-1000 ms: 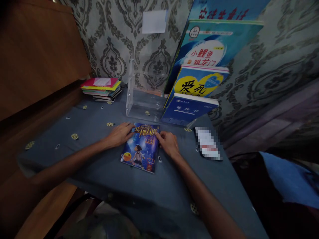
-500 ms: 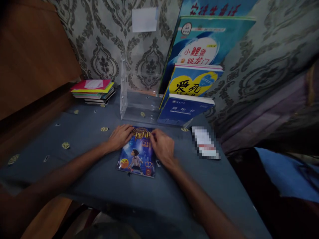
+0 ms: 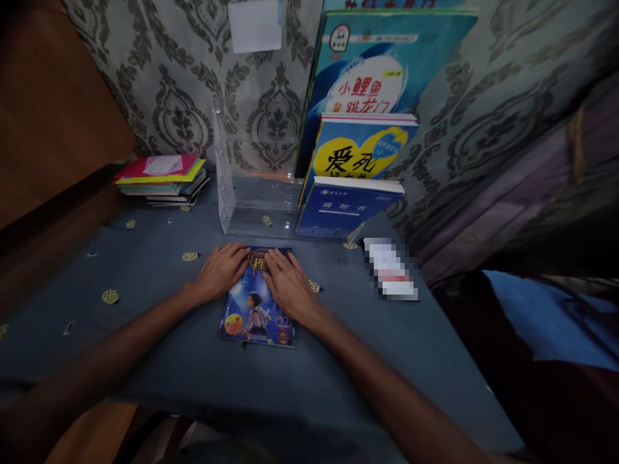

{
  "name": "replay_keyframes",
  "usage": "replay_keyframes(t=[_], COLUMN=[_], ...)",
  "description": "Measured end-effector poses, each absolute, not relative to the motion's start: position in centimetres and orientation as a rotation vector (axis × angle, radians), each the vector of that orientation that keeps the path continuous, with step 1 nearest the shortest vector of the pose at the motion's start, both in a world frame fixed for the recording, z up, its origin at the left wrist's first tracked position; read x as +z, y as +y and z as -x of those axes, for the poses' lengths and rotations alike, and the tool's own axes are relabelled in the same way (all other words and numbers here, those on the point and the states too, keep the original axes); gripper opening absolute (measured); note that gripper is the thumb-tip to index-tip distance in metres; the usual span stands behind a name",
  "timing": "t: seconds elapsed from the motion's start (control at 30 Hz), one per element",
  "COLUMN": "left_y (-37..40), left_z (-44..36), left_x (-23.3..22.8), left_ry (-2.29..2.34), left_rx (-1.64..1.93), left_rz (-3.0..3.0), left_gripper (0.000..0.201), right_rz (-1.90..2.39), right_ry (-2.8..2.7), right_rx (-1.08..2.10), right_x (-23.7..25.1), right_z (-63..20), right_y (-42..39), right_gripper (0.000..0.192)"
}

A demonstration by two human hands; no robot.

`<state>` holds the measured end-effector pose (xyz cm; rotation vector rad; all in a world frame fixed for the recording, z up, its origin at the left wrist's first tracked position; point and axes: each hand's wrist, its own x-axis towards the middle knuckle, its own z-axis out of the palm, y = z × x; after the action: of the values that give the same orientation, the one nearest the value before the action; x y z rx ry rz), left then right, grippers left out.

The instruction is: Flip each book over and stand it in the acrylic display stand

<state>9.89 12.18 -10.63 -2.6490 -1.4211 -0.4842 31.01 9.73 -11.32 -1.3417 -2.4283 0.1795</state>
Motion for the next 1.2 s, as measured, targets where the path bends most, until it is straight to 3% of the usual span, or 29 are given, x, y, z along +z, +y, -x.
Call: replay_keyframes(t=[0.4,0.63,1.2], left_y=[12.6,12.8,2.1], left_z=[-9.3,-6.4,-3.0], left_x=[-10.6,-11.4,-8.3], left_ry=[-1.465,-1.264,-0.772], left_rx=[-0.452,-0.603,-0.535], left_rz=[2.713,2.990,3.222], left_gripper=[0.035,0.043,0.037], right_rz=[1.387,1.461,1.450], right_ry=[-2.177,-2.210,-2.210], right_rx=[0.421,0.316,0.304], right_x=[-12.1,-12.1,-12.6], right_z=[-34.0,-33.2,-33.0], right_y=[10.4,10.0,10.1], right_gripper=[0.047,0.048,0.046])
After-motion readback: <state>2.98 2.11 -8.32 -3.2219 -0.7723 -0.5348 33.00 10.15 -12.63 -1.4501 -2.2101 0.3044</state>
